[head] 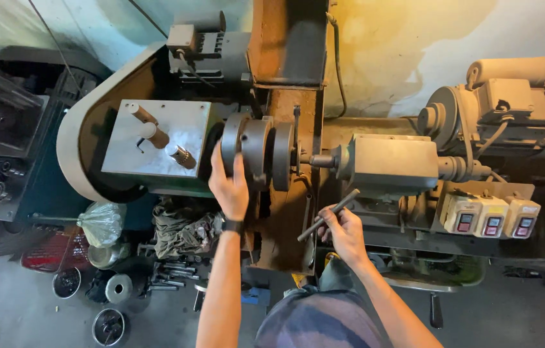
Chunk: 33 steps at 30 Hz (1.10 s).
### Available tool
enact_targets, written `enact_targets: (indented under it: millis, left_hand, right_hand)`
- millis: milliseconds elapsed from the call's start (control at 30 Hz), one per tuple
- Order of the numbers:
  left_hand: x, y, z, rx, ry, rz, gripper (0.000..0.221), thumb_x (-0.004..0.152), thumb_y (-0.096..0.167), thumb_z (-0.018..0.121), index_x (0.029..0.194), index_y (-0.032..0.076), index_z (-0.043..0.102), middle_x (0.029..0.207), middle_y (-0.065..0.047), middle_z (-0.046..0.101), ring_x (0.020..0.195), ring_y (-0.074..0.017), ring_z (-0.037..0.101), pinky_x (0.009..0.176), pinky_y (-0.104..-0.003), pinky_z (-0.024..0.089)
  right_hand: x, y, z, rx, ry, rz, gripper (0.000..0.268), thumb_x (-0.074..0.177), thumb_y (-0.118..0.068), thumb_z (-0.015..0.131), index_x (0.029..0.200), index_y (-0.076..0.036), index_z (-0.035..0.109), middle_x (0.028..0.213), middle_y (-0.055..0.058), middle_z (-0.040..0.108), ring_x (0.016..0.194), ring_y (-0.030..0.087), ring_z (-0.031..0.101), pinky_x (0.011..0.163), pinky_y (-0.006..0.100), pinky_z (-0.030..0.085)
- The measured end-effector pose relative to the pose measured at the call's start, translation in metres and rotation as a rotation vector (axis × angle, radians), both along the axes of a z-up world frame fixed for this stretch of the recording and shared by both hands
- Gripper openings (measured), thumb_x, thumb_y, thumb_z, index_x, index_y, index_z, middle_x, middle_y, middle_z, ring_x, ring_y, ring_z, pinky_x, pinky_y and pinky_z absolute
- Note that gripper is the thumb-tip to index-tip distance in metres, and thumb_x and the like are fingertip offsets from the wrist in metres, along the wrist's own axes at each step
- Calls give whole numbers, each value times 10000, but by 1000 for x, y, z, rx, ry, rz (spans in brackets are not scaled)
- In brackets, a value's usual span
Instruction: Operating a lathe machine to secure or adjust a metal workpiece.
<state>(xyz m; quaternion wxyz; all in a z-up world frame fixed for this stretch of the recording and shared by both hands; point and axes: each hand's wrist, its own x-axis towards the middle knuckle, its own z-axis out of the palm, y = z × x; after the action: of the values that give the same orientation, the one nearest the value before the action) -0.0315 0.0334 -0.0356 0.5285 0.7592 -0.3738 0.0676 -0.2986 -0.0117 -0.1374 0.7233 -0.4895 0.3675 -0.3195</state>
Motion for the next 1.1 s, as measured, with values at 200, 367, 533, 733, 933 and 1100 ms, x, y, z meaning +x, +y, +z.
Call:
enact_targets:
  millis: [200,367,533,733,933,1100]
  left_hand:
    - [-26,49,-96,-94,36,49,518,1025,115,653,1490,-5,457,1329,-271,650,1201,-423,662,1006,-433,527]
    - [-28,40,-54,-99,293,51,652,944,122,671,1499,-35,368,1319,-253,621,1171,-398,635,1055,-424,476]
    - [24,-27,45,220,-176,-119,442,1003,247,676,1340,-12,557,1501,-272,509,1317,-457,538,1051,-477,487]
    - [89,-108,13,662,-68,-77,516,923,381,673,1226,-30,600,1068,-309,693,968,-494,678,828,-562,550]
    - [73,-89,31,698,23,40,518,918,472,673,970,-43,690,966,-316,703,922,-509,681,814,-566,561]
    - [70,-87,32,653,23,58,516,897,468,684,1003,-37,687,946,-326,698,885,-510,684,786,-563,565]
  right_hand:
    - [4,-2,1,-3,-28,24,210,1007,-218,629,1003,-11,662,839,75,693,633,124,654,515,264,523]
    - [-1,-28,38,25,41,39,227,1018,-227,611,989,-9,669,812,65,695,594,111,623,474,253,476]
    - [14,-79,109,-166,25,8,287,1080,-275,527,977,-43,661,810,30,673,587,74,608,482,219,466]
    - [99,-160,165,-505,159,-65,199,1077,-175,572,999,-11,653,775,42,661,594,91,624,486,262,470]
    - [161,-195,138,-547,448,113,296,1029,-258,636,936,23,647,702,81,673,552,128,665,497,313,522]
    - [168,-198,122,-539,530,207,353,1032,-296,645,909,35,652,662,104,679,555,149,686,526,328,547]
